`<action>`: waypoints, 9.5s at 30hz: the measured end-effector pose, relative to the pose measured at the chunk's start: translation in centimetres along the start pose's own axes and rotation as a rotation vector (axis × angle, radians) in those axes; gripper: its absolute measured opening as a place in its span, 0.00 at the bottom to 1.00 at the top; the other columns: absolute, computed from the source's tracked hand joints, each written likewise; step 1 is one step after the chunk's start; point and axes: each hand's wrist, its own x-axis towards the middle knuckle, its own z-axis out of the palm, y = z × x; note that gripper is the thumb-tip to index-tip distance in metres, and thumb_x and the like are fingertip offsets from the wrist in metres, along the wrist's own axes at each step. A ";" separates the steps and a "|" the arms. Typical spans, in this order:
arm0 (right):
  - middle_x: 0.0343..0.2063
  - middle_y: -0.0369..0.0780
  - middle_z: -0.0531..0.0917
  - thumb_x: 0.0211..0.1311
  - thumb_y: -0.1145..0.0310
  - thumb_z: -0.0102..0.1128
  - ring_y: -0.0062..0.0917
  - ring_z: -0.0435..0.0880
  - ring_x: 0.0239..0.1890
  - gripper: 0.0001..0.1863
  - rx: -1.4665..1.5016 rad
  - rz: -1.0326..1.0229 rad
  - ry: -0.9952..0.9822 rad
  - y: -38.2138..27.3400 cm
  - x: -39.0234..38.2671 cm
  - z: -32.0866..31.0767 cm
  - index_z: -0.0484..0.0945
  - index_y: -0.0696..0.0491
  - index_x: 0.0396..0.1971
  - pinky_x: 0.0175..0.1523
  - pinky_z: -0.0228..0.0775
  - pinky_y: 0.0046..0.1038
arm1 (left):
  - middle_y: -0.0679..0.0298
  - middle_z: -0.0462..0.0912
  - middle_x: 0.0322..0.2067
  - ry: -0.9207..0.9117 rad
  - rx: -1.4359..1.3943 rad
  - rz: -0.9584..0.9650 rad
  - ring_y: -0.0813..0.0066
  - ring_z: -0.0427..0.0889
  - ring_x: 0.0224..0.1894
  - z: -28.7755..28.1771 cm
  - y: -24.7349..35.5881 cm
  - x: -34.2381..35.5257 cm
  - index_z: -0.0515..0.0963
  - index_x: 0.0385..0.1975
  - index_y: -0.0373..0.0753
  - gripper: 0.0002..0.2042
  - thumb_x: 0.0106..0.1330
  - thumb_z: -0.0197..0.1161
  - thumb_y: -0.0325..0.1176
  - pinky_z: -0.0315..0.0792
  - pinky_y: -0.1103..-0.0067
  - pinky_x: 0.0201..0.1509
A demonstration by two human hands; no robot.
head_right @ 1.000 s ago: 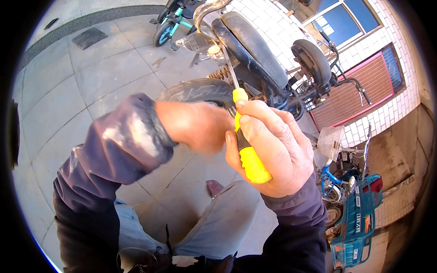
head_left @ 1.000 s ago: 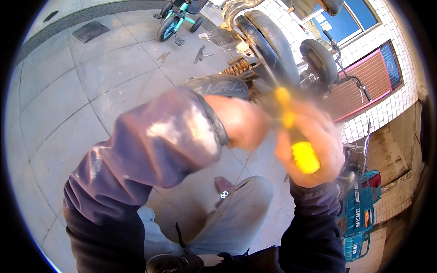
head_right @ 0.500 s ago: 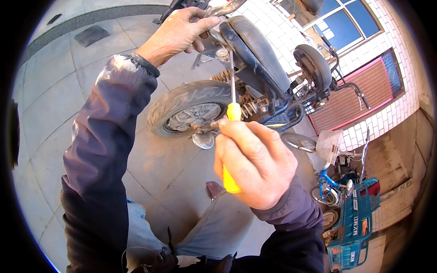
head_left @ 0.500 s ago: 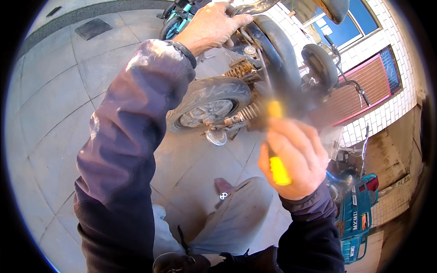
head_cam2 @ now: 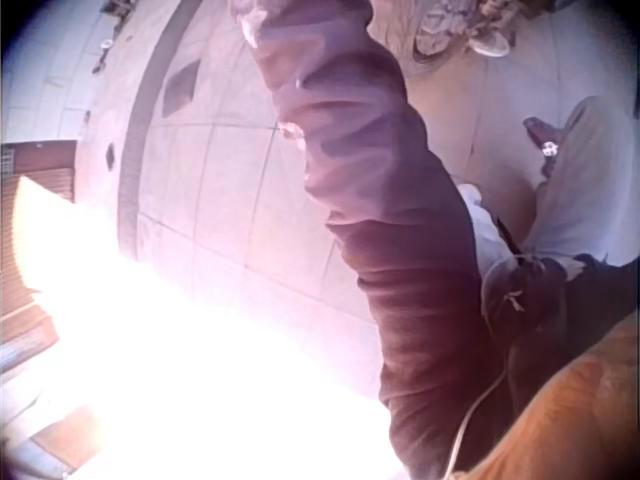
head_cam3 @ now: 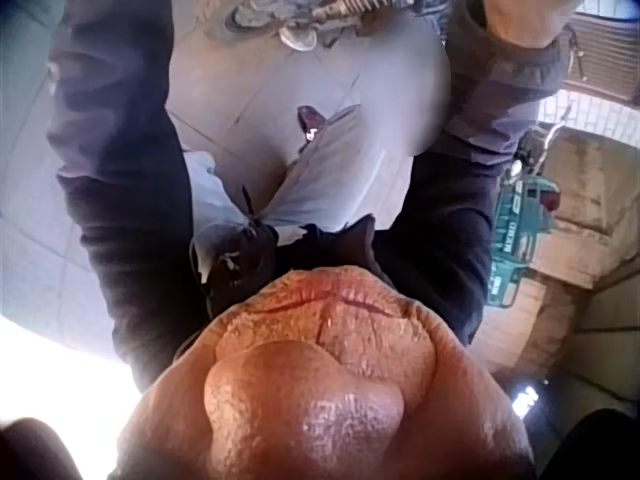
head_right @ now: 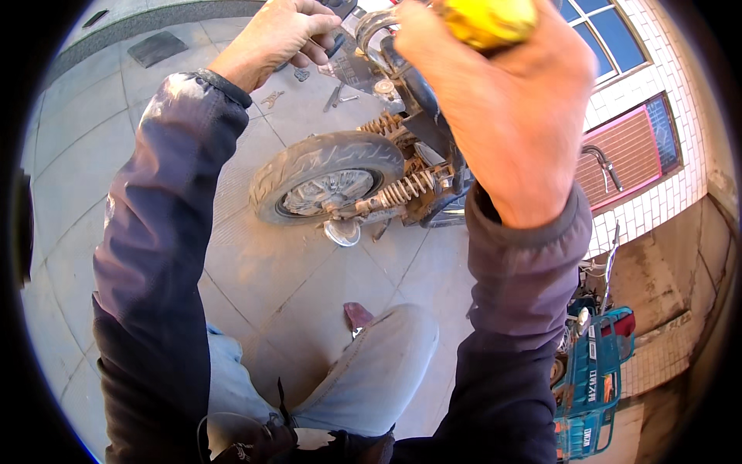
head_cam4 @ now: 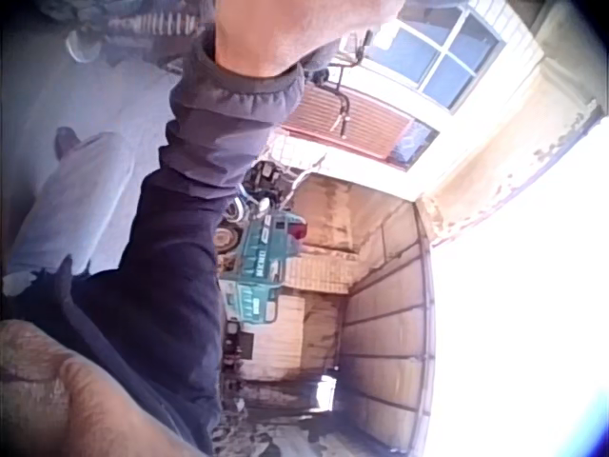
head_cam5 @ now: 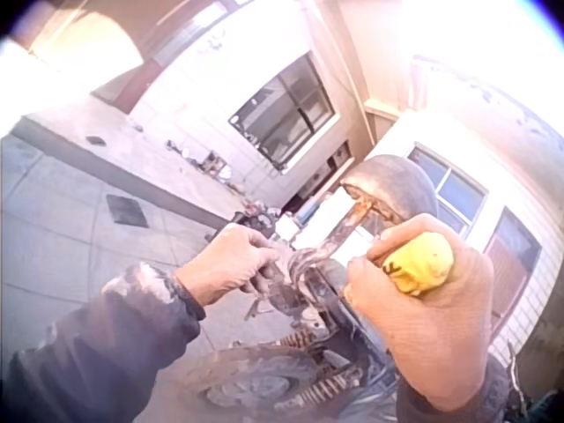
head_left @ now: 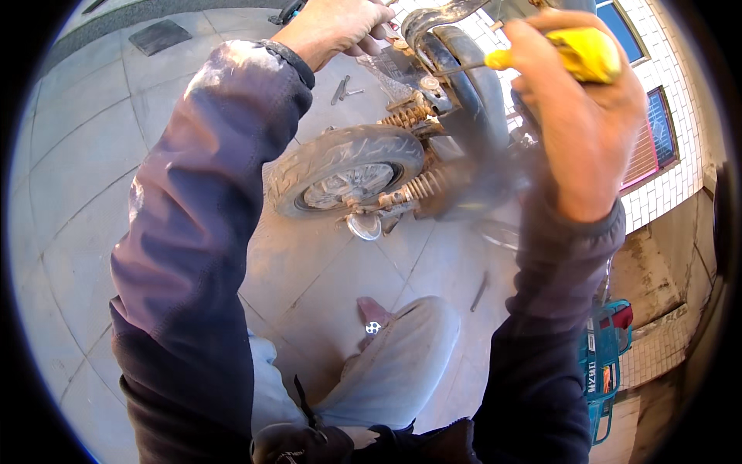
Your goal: The person kneels on the floor and uses a yellow screwdriver to pry and adjust the rear fender of a scooter. They then wipe the fender and the rear suspension spring with a cloth.
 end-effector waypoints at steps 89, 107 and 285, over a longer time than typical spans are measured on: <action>0.40 0.47 0.82 0.40 0.82 0.71 0.34 0.85 0.36 0.27 -0.275 -0.510 -0.128 4.5 -9.1 3.5 0.74 0.58 0.45 0.40 0.79 0.26 | 0.58 0.78 0.18 0.300 -0.174 0.089 0.72 0.77 0.15 -3.4 0.9 0.4 0.78 0.26 0.29 0.08 0.61 0.54 0.27 0.71 0.79 0.17; 0.39 0.53 0.81 0.47 0.79 0.66 0.39 0.85 0.37 0.21 -0.229 -0.394 -0.069 2.3 -10.8 -2.4 0.70 0.60 0.43 0.43 0.80 0.32 | 0.59 0.77 0.17 0.263 -0.200 0.051 0.74 0.76 0.15 -2.6 0.3 0.7 0.76 0.24 0.31 0.08 0.61 0.54 0.28 0.69 0.80 0.17; 0.38 0.44 0.79 0.35 0.86 0.64 0.33 0.79 0.25 0.22 0.065 -0.023 0.132 3.9 -7.7 5.6 0.74 0.56 0.36 0.29 0.72 0.28 | 0.54 0.78 0.19 0.178 0.948 0.482 0.53 0.79 0.22 6.8 -0.1 3.4 0.71 0.30 0.36 0.19 0.63 0.63 0.49 0.72 0.66 0.26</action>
